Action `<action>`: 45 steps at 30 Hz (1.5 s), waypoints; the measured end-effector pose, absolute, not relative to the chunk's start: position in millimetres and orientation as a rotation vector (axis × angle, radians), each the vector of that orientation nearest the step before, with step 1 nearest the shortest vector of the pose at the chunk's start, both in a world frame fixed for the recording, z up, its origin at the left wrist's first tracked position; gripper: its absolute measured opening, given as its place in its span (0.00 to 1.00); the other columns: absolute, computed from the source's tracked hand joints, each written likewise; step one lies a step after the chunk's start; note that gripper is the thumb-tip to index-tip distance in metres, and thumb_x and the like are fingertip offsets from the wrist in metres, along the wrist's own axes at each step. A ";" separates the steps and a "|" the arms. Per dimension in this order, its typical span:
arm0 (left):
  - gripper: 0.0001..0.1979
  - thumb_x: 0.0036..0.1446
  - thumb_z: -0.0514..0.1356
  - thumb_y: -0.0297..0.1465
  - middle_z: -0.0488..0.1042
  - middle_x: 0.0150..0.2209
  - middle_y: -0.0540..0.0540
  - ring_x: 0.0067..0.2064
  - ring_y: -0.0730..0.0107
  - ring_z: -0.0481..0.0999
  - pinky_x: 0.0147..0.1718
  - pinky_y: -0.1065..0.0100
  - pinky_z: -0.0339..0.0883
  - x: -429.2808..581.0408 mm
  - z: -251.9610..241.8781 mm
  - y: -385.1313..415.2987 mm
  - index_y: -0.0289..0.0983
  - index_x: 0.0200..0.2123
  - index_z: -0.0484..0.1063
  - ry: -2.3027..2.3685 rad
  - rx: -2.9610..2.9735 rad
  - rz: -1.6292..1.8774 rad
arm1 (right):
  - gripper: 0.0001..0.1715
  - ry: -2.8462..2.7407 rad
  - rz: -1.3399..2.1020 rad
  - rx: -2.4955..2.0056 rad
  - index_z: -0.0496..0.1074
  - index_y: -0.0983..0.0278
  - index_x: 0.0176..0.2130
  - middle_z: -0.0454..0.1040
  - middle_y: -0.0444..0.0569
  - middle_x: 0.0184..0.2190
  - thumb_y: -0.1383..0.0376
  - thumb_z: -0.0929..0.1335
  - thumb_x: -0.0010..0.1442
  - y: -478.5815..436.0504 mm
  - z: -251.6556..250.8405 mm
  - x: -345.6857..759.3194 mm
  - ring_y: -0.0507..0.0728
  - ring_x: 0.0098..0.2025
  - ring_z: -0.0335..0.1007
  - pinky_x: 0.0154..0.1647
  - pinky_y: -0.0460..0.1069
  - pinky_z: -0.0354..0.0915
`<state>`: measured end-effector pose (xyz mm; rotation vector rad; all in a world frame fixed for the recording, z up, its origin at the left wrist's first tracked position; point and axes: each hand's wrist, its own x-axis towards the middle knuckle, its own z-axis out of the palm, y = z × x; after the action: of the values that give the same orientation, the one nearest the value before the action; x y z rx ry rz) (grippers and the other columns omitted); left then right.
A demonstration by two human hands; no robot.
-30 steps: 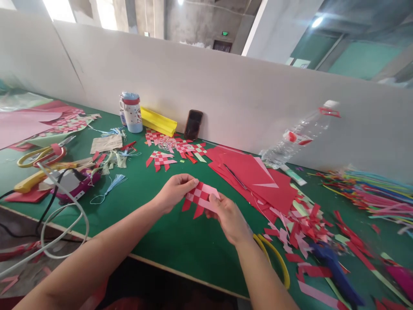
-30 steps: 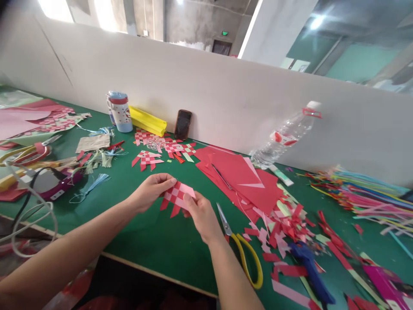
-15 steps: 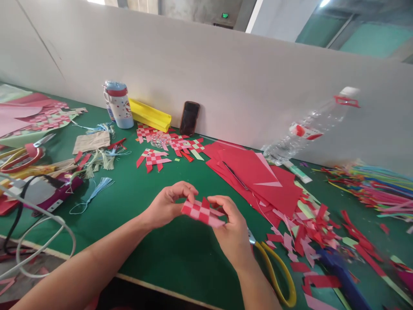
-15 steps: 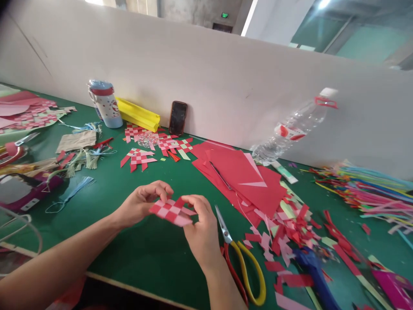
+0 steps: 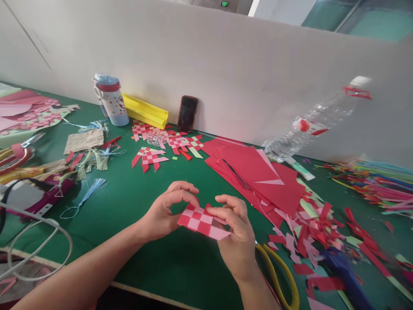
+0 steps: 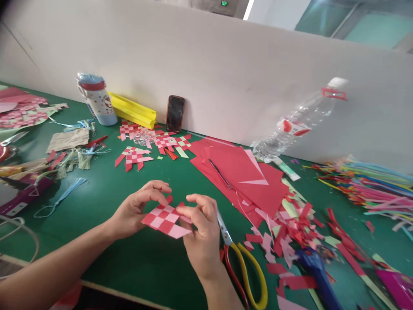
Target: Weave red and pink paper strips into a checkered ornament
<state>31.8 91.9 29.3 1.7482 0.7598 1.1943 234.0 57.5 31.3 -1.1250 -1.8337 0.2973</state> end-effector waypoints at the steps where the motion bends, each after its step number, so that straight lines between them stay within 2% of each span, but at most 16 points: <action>1: 0.07 0.55 0.66 0.30 0.72 0.49 0.42 0.57 0.60 0.67 0.56 0.59 0.63 31.7 29.3 92.1 0.40 0.39 0.75 0.768 1.773 1.205 | 0.17 -1.837 0.273 -1.119 0.74 0.55 0.42 0.66 0.49 0.47 0.75 0.69 0.57 57.8 31.5 234.1 0.58 0.47 0.66 0.41 0.54 0.72; 5: 0.03 0.57 0.65 0.32 0.75 0.43 0.42 0.53 0.60 0.69 0.54 0.57 0.64 32.1 30.7 95.1 0.40 0.35 0.76 0.782 1.887 1.265 | 0.15 -1.878 0.228 -1.118 0.73 0.57 0.42 0.67 0.49 0.46 0.75 0.69 0.58 60.4 34.4 232.8 0.58 0.48 0.66 0.44 0.54 0.70; 8: 0.03 0.58 0.65 0.32 0.77 0.38 0.44 0.49 0.60 0.72 0.52 0.57 0.65 33.4 29.4 97.5 0.39 0.33 0.77 0.786 1.902 1.308 | 0.16 -1.918 0.228 -1.082 0.71 0.59 0.45 0.70 0.50 0.44 0.73 0.70 0.59 62.5 38.0 229.4 0.58 0.49 0.67 0.48 0.55 0.69; 12: 0.02 0.55 0.66 0.30 0.78 0.35 0.45 0.47 0.61 0.73 0.51 0.58 0.67 36.5 25.8 96.2 0.39 0.32 0.76 0.842 1.853 1.254 | 0.10 -1.910 0.331 -1.012 0.70 0.59 0.42 0.74 0.45 0.35 0.72 0.69 0.61 63.8 39.5 225.2 0.53 0.39 0.70 0.40 0.49 0.69; 13: 0.04 0.54 0.65 0.28 0.78 0.37 0.45 0.47 0.61 0.73 0.51 0.58 0.67 37.2 25.2 95.6 0.39 0.35 0.75 0.879 1.848 1.217 | 0.07 -1.886 0.360 -1.032 0.71 0.59 0.40 0.74 0.44 0.33 0.71 0.68 0.62 64.0 38.9 224.8 0.52 0.36 0.70 0.38 0.47 0.69; 16: 0.23 0.48 0.59 0.19 0.75 0.48 0.43 0.51 0.63 0.73 0.52 0.61 0.68 36.6 24.9 97.1 0.39 0.49 0.71 0.999 1.878 1.116 | 0.02 -1.790 0.409 -1.177 0.72 0.59 0.38 0.74 0.44 0.32 0.66 0.68 0.64 65.4 34.6 225.1 0.52 0.33 0.71 0.35 0.46 0.68; 19: 0.30 0.46 0.54 0.17 0.73 0.54 0.44 0.55 0.66 0.71 0.53 0.65 0.69 26.2 26.2 108.0 0.39 0.54 0.66 1.292 1.956 1.046 | 0.07 -1.687 0.440 -1.313 0.73 0.60 0.36 0.75 0.45 0.30 0.59 0.68 0.63 68.0 29.7 225.3 0.53 0.30 0.71 0.34 0.47 0.69; 20: 0.28 0.49 0.53 0.18 0.72 0.54 0.45 0.55 0.67 0.72 0.52 0.66 0.69 19.7 26.7 114.1 0.40 0.54 0.66 1.496 1.969 1.012 | 0.10 -1.663 0.472 -1.343 0.73 0.61 0.36 0.76 0.45 0.29 0.57 0.68 0.62 68.7 29.2 224.7 0.53 0.30 0.71 0.34 0.47 0.69; 22: 0.25 0.54 0.54 0.21 0.70 0.57 0.42 0.58 0.61 0.70 0.55 0.60 0.68 2.6 27.4 129.1 0.37 0.56 0.65 1.687 1.944 1.000 | 0.13 -1.633 0.585 -1.380 0.74 0.61 0.36 0.77 0.46 0.29 0.54 0.67 0.62 69.4 31.2 222.0 0.54 0.29 0.72 0.33 0.47 0.69; 26: 0.23 0.57 0.54 0.22 0.65 0.61 0.37 0.64 0.51 0.61 0.62 0.51 0.57 -37.1 27.1 165.4 0.35 0.57 0.66 1.967 1.944 0.888 | 0.18 -1.583 0.862 -1.409 0.76 0.63 0.38 0.78 0.45 0.27 0.52 0.67 0.60 67.4 47.7 211.0 0.54 0.27 0.71 0.29 0.47 0.68; 30: 0.18 0.64 0.53 0.26 0.65 0.61 0.37 0.64 0.53 0.61 0.61 0.51 0.58 -62.7 25.3 197.6 0.36 0.56 0.67 2.144 1.938 0.747 | 0.18 -1.601 1.021 -1.310 0.77 0.62 0.40 0.79 0.45 0.29 0.52 0.68 0.60 68.5 64.4 194.2 0.55 0.29 0.73 0.32 0.47 0.68; 32: 0.17 0.65 0.57 0.33 0.66 0.59 0.39 0.60 0.54 0.66 0.57 0.47 0.62 -66.9 23.0 207.1 0.37 0.55 0.67 2.153 1.983 0.667 | 0.17 -1.592 1.089 -1.241 0.77 0.61 0.40 0.79 0.45 0.29 0.52 0.68 0.60 72.5 65.6 185.5 0.54 0.30 0.73 0.33 0.47 0.68; 34: 0.18 0.64 0.59 0.36 0.67 0.58 0.40 0.56 0.55 0.69 0.54 0.47 0.65 -67.5 19.7 210.9 0.37 0.54 0.68 2.128 2.045 0.584 | 0.18 -1.551 1.133 -1.217 0.77 0.62 0.40 0.79 0.45 0.29 0.52 0.69 0.59 77.7 61.1 179.0 0.54 0.30 0.72 0.32 0.47 0.68; 38: 0.18 0.64 0.58 0.36 0.66 0.60 0.40 0.59 0.54 0.67 0.57 0.46 0.62 -63.9 14.1 203.6 0.37 0.55 0.68 2.086 2.143 0.451 | 0.21 -1.471 1.159 -1.242 0.77 0.63 0.42 0.80 0.48 0.32 0.50 0.69 0.59 85.6 44.7 177.7 0.56 0.33 0.74 0.33 0.48 0.68; 41: 0.16 0.67 0.53 0.34 0.64 0.62 0.39 0.63 0.51 0.63 0.59 0.45 0.58 -56.1 15.8 187.1 0.39 0.54 0.69 2.069 2.180 0.366 | 0.23 -1.446 1.176 -1.256 0.76 0.64 0.44 0.81 0.51 0.35 0.50 0.69 0.59 87.1 37.9 184.5 0.57 0.34 0.75 0.34 0.49 0.70; 45: 0.17 0.66 0.51 0.36 0.68 0.60 0.39 0.60 0.45 0.65 0.53 0.45 0.62 -40.7 23.2 156.0 0.42 0.54 0.70 1.980 2.240 0.293 | 0.24 -1.424 1.157 -1.291 0.75 0.65 0.45 0.81 0.53 0.39 0.50 0.69 0.59 88.3 40.1 193.5 0.60 0.39 0.77 0.39 0.51 0.71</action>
<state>-40.7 156.0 23.2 2.2403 1.9795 0.2931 193.5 88.3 40.1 -1.2908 -1.4240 1.1574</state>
